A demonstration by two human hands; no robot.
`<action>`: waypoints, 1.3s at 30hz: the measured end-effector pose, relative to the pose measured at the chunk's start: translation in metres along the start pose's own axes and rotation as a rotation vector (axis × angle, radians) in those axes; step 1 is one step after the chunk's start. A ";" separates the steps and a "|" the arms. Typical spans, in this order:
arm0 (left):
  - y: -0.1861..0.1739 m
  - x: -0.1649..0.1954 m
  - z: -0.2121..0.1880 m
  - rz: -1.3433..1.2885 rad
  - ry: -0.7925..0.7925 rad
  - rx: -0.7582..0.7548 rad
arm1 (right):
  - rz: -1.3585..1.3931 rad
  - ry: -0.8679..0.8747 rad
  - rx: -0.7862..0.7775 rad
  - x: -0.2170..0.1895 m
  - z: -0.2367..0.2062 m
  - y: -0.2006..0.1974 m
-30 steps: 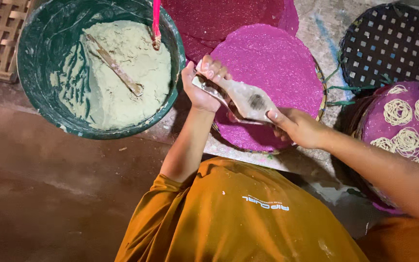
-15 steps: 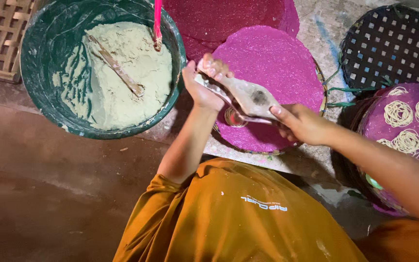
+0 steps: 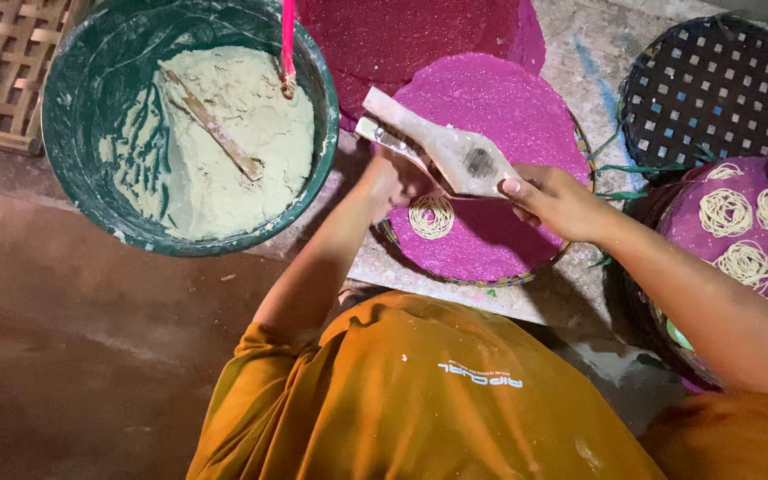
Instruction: The person uses a manual noodle press to extrude dough into spiral shapes onto a purple mat inside a woven tray. They repeatedly scoop dough from a green bucket, load it into the press, and squeeze it out in circular motions. The person also moves a tray and adjusts the mat during the process.
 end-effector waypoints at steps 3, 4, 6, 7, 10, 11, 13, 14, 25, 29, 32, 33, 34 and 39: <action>0.001 -0.029 0.003 0.120 -0.024 -0.094 | -0.016 0.012 0.032 0.007 0.001 -0.003; 0.004 -0.030 0.000 0.192 0.049 -0.122 | -0.008 0.008 0.052 0.009 0.001 -0.004; 0.011 -0.021 -0.012 0.647 0.263 -0.121 | 0.019 0.018 0.096 0.016 -0.001 -0.004; 0.018 -0.018 -0.039 1.031 0.402 -0.094 | 0.039 0.030 0.121 0.022 -0.003 -0.004; 0.037 -0.005 -0.092 1.432 0.529 0.001 | 0.124 -0.012 0.180 0.039 -0.017 -0.001; 0.042 0.004 -0.103 1.444 0.524 0.034 | 0.158 -0.042 0.200 0.045 -0.025 0.000; 0.054 0.019 -0.117 1.461 0.513 0.097 | 0.327 -0.069 0.142 0.061 -0.038 0.010; 0.061 0.026 -0.119 1.468 0.508 0.130 | 0.410 -0.083 0.113 0.068 -0.044 0.016; 0.112 0.004 0.009 -0.791 0.619 -0.403 | 0.288 0.374 0.030 0.074 -0.098 0.030; 0.096 0.009 0.011 -0.723 0.640 -0.388 | 0.066 0.246 0.122 0.046 -0.092 0.038; 0.097 -0.003 0.012 -0.766 0.617 -0.328 | 0.273 0.290 0.049 0.049 -0.098 0.044; 0.101 -0.007 0.013 -0.796 0.609 -0.318 | 0.214 0.349 0.062 0.051 -0.101 0.039; 0.105 -0.010 0.015 -0.824 0.600 -0.307 | 0.156 0.407 0.074 0.054 -0.105 0.034; 0.110 0.012 0.023 -0.751 0.672 -0.293 | -0.062 0.350 0.196 0.044 -0.100 0.015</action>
Point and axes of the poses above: each hand's wrist, its own z-axis towards the middle knuckle, its own y-axis out of the palm, x = y × z, the point moved 6 cm from there along z, towards the middle knuckle, and after that the axes turned 14 degrees about -x, right-handed, at the moved point
